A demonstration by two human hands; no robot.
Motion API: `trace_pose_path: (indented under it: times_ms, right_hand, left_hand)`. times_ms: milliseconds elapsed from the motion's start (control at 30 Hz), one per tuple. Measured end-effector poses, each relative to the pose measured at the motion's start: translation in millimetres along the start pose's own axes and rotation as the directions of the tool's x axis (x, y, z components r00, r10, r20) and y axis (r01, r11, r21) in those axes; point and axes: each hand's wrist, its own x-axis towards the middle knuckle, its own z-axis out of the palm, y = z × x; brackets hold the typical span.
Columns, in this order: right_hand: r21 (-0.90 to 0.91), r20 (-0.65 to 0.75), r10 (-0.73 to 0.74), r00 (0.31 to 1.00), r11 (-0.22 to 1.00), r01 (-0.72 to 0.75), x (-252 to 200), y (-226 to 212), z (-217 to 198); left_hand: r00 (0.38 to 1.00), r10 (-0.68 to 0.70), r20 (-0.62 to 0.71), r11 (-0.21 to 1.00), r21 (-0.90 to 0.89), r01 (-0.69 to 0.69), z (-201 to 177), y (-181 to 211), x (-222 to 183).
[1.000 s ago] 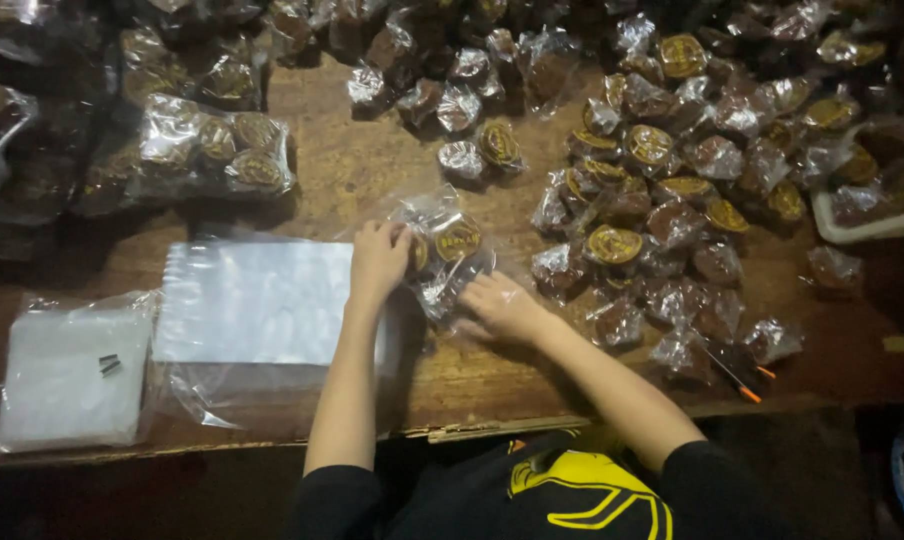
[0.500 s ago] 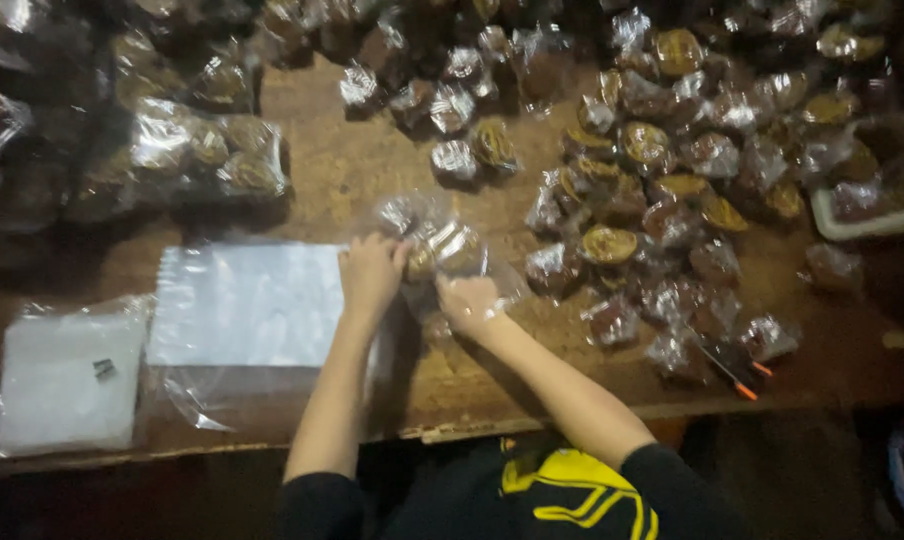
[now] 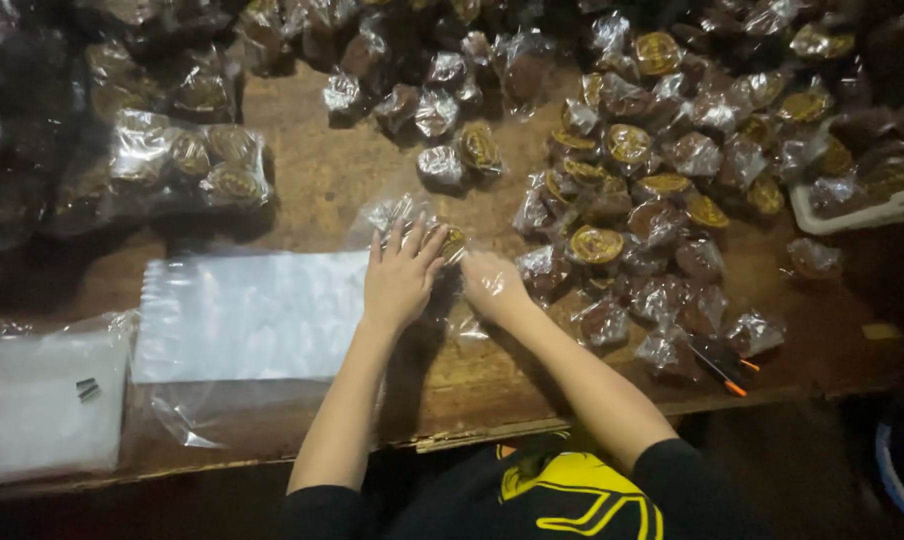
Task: Packing individually wrapped bread items into larger plastic bags and stapling them shut
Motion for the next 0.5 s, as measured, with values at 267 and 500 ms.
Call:
trace_pose_path:
  times_ms: [267, 500]
  right_hand:
    - [-0.076, 0.05, -0.073, 0.996, 0.994, 0.076, -16, -21, -44]
    - [0.116, 0.536, 0.176, 0.826, 0.953, -0.279, 8, -34, -110]
  left_hand:
    - [0.987, -0.07, 0.147, 0.995, 0.079, 0.059, 17, -1, -2]
    - [0.959, -0.083, 0.271, 0.995, 0.068, 0.067, 3, 1, 1]
